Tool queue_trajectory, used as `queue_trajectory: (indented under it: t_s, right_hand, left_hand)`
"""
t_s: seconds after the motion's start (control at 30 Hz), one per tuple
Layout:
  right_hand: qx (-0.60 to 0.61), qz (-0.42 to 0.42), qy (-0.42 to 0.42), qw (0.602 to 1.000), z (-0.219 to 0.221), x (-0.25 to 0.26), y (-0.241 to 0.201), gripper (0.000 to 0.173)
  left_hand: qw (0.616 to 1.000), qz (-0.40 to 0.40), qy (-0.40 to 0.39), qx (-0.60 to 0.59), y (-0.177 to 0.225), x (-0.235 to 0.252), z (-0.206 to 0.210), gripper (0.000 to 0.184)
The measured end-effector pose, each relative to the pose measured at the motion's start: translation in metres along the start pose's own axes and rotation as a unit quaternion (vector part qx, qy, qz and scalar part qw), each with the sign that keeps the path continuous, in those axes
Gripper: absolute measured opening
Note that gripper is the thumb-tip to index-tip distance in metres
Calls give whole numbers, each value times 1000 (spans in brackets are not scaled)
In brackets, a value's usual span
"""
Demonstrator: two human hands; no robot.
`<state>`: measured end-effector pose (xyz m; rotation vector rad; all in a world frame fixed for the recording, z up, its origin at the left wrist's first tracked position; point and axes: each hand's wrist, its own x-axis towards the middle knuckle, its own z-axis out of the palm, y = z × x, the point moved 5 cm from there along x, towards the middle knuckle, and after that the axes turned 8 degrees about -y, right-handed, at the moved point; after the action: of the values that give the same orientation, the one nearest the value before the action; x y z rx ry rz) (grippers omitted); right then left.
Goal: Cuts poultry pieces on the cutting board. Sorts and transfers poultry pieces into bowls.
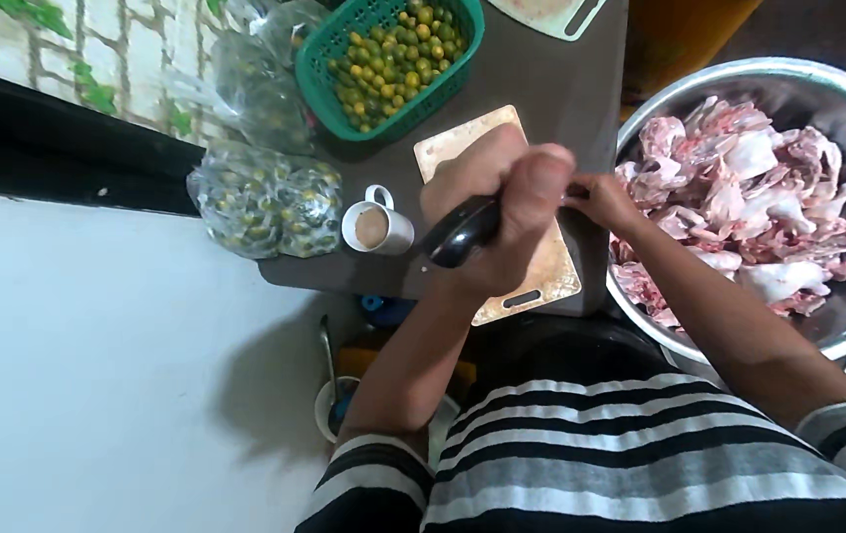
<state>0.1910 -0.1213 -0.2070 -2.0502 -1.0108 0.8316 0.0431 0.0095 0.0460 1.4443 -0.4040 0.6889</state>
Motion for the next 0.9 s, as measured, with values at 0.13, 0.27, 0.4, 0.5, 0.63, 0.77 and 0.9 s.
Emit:
queue_trajectory:
  t_s: [0.13,0.27,0.4,0.5,0.63,0.77,0.9]
  right_hand:
    - [-5,4,25,1000,-1,-1,-1,25]
    - [5,10,-11,1000,-1,4,3,27]
    - [0,6,-6,1000,1,3,5,25]
    - [5,4,-5,1000,2,0,4,24]
    - [-2,-6,6,1000,2,2,4,24]
    - [5,5,7,1000,3,0,5,24]
    - [6,-5,1,1000,6,2,8,24]
  left_hand:
    - [998,-32,-13,46,-57,-12,10,38]
    - [993,-93,1,76,-115,-36,1,38]
    - [996,-89,23,20,-80,-16,-3,35]
    - [998,-65,15,-7,-62,-5,4,37]
    - [992,-104,-10,65,-112,-34,7,37]
    - [992,-111,-25,52,-105,-32,10,38]
    - [997,-75,0,-3,-65,-4,9,38]
